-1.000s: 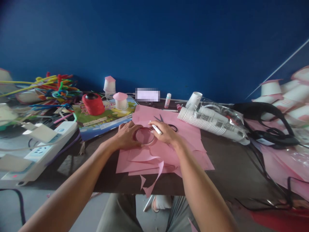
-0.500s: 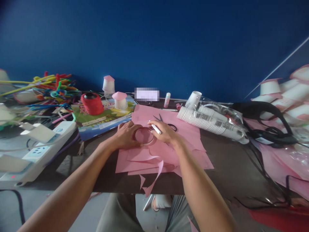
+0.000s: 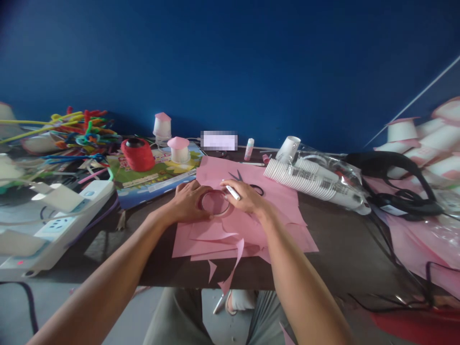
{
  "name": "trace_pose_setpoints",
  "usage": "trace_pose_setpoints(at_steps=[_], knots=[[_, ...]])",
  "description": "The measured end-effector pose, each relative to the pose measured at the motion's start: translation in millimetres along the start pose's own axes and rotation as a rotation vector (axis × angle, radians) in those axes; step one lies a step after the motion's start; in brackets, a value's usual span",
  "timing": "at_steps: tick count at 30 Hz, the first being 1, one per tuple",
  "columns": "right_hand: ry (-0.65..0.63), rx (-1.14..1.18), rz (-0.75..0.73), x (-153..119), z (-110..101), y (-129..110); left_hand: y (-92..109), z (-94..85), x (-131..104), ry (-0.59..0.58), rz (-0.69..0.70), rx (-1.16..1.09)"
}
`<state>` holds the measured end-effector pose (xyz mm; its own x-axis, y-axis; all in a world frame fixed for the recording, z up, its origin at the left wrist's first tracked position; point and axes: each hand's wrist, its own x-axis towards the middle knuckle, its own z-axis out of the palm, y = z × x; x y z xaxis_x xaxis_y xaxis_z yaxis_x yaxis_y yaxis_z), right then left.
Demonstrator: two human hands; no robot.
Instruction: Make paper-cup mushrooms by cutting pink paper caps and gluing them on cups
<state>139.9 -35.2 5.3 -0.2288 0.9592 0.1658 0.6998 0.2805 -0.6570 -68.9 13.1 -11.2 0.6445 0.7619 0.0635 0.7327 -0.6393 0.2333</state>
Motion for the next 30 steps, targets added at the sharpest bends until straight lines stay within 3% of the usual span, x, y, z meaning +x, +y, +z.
trace_pose_setpoints(at_steps=[19,27,30], knots=[[-0.006,-0.026,-0.012,0,0,1,-2,2.2,0,0.020,0.035,0.005],[0.084,-0.066,-0.105,1,10,-4,-4,3.2,0,0.042,0.066,0.012],[0.048,-0.052,-0.136,1,14,-6,-3,2.9,-1,0.041,0.064,0.011]])
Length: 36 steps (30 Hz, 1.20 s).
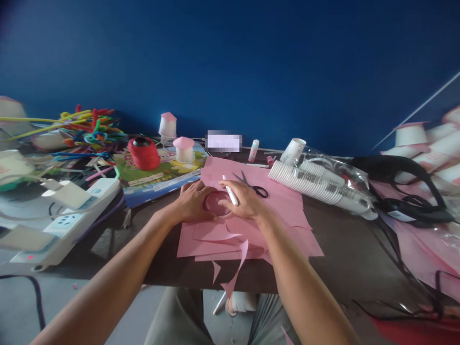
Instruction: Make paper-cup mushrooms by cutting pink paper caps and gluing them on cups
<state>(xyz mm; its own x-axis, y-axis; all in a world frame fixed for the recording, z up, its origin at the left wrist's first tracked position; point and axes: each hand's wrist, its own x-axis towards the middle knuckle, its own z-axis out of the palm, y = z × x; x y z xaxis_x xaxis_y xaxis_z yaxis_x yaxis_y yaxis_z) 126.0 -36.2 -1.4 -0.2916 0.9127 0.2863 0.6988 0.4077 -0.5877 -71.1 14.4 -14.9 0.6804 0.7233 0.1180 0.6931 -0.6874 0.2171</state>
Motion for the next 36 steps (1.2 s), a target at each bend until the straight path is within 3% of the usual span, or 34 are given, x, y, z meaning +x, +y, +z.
trace_pose_setpoints(at_steps=[9,23,30,32,36], knots=[[-0.067,-0.031,0.012,0,0,-7,1,-1.5,0,-0.013,-0.002,0.012],[-0.321,-0.092,0.091,-6,-10,-9,-2,1.9,0,-0.011,0.004,0.005],[-0.261,-0.122,0.079,-5,-11,-16,-3,-1.2,2,0.014,0.005,-0.095],[-0.270,-0.121,0.085,-4,-11,-16,-6,-8.7,3,0.107,-0.043,-0.238],[-0.291,-0.135,0.105,-2,-12,-13,-17,-24.8,5,0.594,-0.292,-0.557]])
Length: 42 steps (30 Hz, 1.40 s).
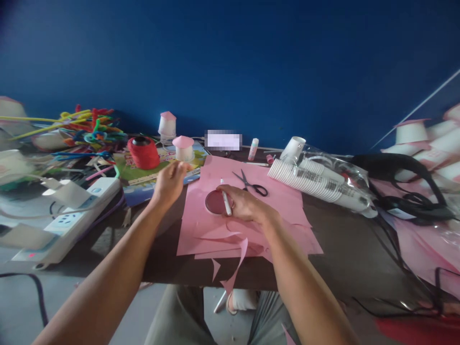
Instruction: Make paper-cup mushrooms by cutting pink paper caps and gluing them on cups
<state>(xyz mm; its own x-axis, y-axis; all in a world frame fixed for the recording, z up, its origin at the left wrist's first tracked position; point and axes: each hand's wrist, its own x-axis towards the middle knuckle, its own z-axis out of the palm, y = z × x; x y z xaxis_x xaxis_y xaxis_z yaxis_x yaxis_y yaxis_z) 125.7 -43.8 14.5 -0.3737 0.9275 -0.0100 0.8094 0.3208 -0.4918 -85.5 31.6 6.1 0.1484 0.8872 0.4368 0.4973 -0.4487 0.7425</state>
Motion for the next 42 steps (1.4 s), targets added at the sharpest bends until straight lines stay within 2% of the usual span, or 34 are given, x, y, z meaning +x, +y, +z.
trace_pose_setpoints(at_steps=[1,2,3,9,15,18,23,26,32,37,39,42], knots=[[-0.005,-0.003,0.005,0,0,1,0,-2.4,2,0.094,-0.034,-0.033],[-0.010,-0.007,0.008,1,0,2,0,-3.9,2,0.140,-0.046,-0.047],[-0.012,-0.010,0.013,1,0,2,0,-4.5,2,0.134,-0.034,-0.049],[-0.053,-0.008,0.035,2,-2,-2,9,4.5,-9,-0.238,0.265,0.001],[-0.035,-0.014,0.062,1,-1,0,13,9.4,-14,-0.513,0.472,0.053],[-0.011,-0.023,0.046,1,0,2,15,6.8,-17,-0.616,0.460,0.131],[0.004,-0.002,0.036,0,2,3,17,6.1,-22,-0.728,0.315,0.286],[0.005,0.001,0.033,0,2,4,16,8.8,-24,-0.732,0.291,0.357],[0.010,0.012,0.034,0,3,2,12,14.5,-26,-0.702,0.335,0.346],[0.048,0.140,0.027,1,3,6,11,19.3,-27,-0.669,0.306,0.350],[0.147,0.298,0.008,3,1,12,11,20.2,-27,-0.664,0.275,0.366],[0.418,0.620,-0.004,8,-2,22,12,20.2,-26,-0.665,0.237,0.367]])
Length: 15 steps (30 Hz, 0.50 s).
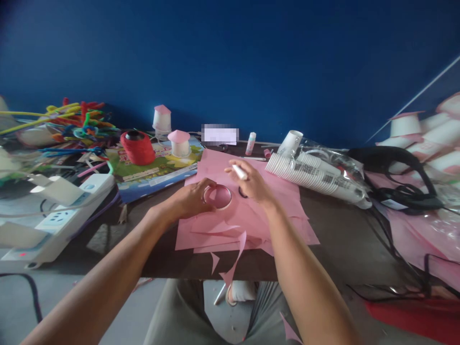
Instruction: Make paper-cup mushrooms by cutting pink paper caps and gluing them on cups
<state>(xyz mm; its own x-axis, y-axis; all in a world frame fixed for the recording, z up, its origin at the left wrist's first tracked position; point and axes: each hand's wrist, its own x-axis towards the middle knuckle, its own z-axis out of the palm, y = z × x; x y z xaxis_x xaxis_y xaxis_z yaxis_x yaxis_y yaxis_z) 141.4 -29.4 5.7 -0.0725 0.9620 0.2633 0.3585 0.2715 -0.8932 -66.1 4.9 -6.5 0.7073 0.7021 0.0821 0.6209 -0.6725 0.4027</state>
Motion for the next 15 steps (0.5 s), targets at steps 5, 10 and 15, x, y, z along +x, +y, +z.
trace_pose_setpoints(at_steps=[5,10,15], knots=[[0.301,0.139,0.037,8,3,7,1,-4.6,1,-0.032,-0.032,-0.015],[0.377,0.072,0.037,12,9,10,4,-8.1,1,-0.037,-0.017,-0.002],[0.399,0.074,0.123,13,3,4,4,-8.7,0,-0.037,-0.016,0.011]])
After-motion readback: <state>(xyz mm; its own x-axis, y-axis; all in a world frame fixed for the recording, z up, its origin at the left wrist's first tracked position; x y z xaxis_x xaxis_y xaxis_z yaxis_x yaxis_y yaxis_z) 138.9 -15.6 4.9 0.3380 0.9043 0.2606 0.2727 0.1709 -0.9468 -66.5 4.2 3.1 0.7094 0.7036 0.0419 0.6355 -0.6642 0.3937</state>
